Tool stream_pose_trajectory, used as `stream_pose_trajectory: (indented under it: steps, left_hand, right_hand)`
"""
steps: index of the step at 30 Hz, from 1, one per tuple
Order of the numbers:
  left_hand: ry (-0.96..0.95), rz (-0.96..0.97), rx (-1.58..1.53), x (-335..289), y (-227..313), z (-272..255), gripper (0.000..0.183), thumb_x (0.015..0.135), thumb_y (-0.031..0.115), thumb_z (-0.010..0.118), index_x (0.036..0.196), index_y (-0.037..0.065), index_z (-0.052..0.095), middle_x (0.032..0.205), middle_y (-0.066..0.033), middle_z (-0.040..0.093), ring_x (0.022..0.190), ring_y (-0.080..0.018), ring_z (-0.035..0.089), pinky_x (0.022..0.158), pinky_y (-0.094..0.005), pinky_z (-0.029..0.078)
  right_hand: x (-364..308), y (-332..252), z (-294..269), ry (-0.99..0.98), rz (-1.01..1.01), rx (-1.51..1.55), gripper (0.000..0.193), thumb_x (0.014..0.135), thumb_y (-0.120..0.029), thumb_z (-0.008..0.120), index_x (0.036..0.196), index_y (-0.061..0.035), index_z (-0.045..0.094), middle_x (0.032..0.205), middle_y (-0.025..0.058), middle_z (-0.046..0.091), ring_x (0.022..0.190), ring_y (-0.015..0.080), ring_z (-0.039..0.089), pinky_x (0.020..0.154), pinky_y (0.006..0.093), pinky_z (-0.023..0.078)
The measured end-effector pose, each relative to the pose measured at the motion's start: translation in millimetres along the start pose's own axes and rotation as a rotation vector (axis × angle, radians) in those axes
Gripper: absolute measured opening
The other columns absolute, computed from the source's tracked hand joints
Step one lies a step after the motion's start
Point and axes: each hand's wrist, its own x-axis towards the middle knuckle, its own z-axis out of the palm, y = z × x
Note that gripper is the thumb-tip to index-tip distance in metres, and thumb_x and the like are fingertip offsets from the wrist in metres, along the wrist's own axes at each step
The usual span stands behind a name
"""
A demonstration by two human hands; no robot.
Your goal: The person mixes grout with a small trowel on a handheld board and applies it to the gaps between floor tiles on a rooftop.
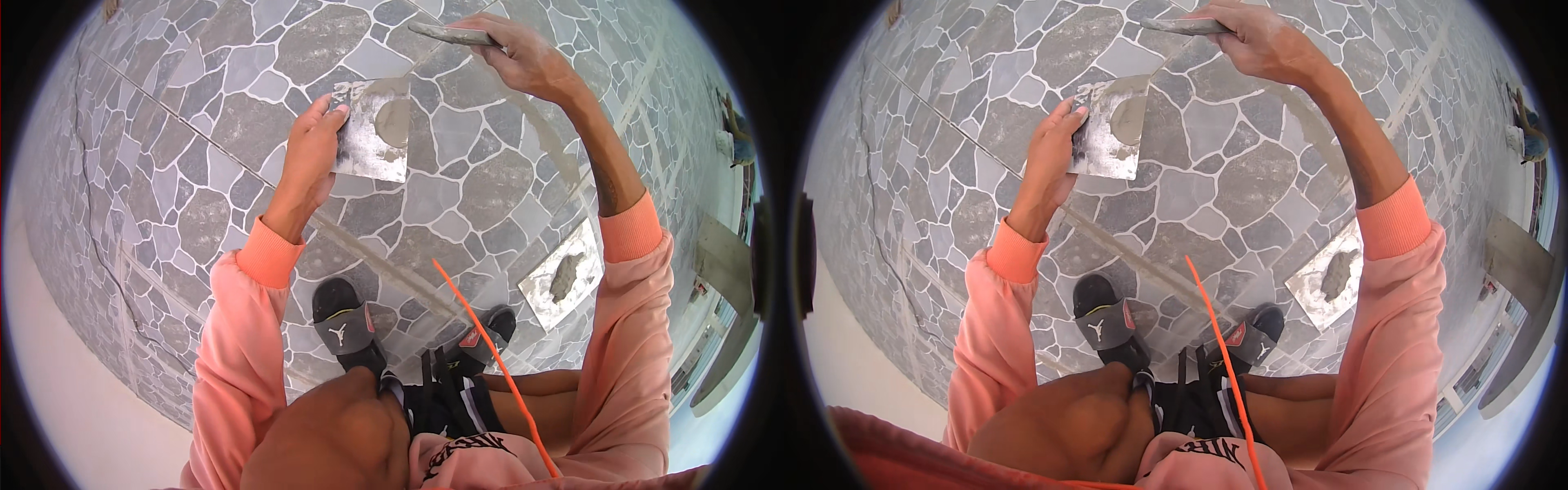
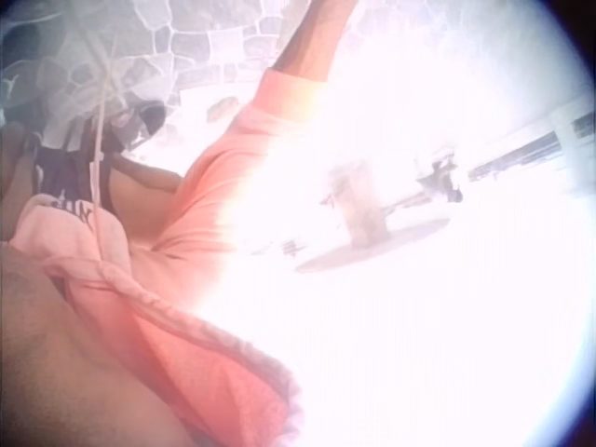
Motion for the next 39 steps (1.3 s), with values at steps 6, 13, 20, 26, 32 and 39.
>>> stream_pose_trajectory:
  steps: [6, 13, 20, 26, 32, 39]
  left_hand:
    - [-0.149, 0.007, 0.024, 13, 8, 10, 0.052, 0.097, 0.01, 0.044, 0.142, -0.009, 0.027, 0.119, -0.0144, 0.059, 0.099, -0.0154, 0.062, 0.082, -0.0287, 0.053]
    - [-0.125, 0.063, 0.047, 1, 4, 19, 0.041, 0.097, 0.009, 0.043, 0.134, -0.009, 0.038, 0.114, -0.0124, 0.06, 0.096, -0.0141, 0.061, 0.079, -0.0275, 0.051]
    - [-0.049, 0.059, 0.039, 1, 5, -2, 0.049, 0.097, 0.01, 0.044, 0.14, -0.008, 0.029, 0.118, -0.0118, 0.059, 0.097, -0.0146, 0.063, 0.081, -0.0291, 0.053]
    - [-0.05, 0.032, 0.003, -1, 4, -8, 0.047, 0.097, 0.01, 0.046, 0.138, -0.008, 0.033, 0.115, -0.0109, 0.06, 0.096, -0.0135, 0.063, 0.08, -0.0286, 0.053]
    - [-0.059, 0.029, -0.025, -5, 6, -21, 0.042, 0.097, 0.009, 0.043, 0.134, -0.009, 0.037, 0.111, -0.012, 0.061, 0.096, -0.0139, 0.061, 0.082, -0.0282, 0.05]
    - [0.013, 0.008, -0.018, -2, 6, -10, 0.051, 0.096, 0.012, 0.047, 0.14, -0.008, 0.031, 0.115, -0.0108, 0.06, 0.096, -0.0132, 0.062, 0.08, -0.0278, 0.053]
  right_hand:
    - [-23, -67, -15, -0.004, -0.307, 0.042, 0.055, 0.069, 0.014, 0.058, 0.119, -0.0096, 0.061, 0.124, 0.0046, 0.059, 0.113, 0.03, 0.057, 0.089, 0.0366, 0.051]
    - [-31, -67, -16, -0.162, -0.39, -0.14, 0.041, 0.067, 0.006, 0.061, 0.106, -0.0064, 0.062, 0.109, 0.0071, 0.061, 0.107, 0.0282, 0.056, 0.086, 0.0383, 0.051]
    - [-12, 19, -9, -0.165, 0.112, -0.323, 0.019, 0.082, -0.001, 0.055, 0.101, 0.0002, 0.058, 0.098, 0.0148, 0.059, 0.092, 0.035, 0.058, 0.08, 0.0418, 0.051]
    - [13, 56, 71, -0.065, 0.199, -0.655, 0.018, 0.08, -0.005, 0.056, 0.097, -0.0017, 0.059, 0.094, 0.0189, 0.058, 0.09, 0.0374, 0.058, 0.079, 0.0441, 0.049]
    - [39, 56, 27, -0.087, 0.346, -0.423, 0.029, 0.081, -0.021, 0.054, 0.092, 0.005, 0.057, 0.089, 0.027, 0.062, 0.087, 0.0426, 0.06, 0.078, 0.0501, 0.048]
    - [45, 53, 75, 0.026, 0.577, -0.445, 0.033, 0.078, -0.023, 0.054, 0.093, 0.0035, 0.066, 0.089, 0.0282, 0.065, 0.09, 0.0411, 0.065, 0.082, 0.0475, 0.05]
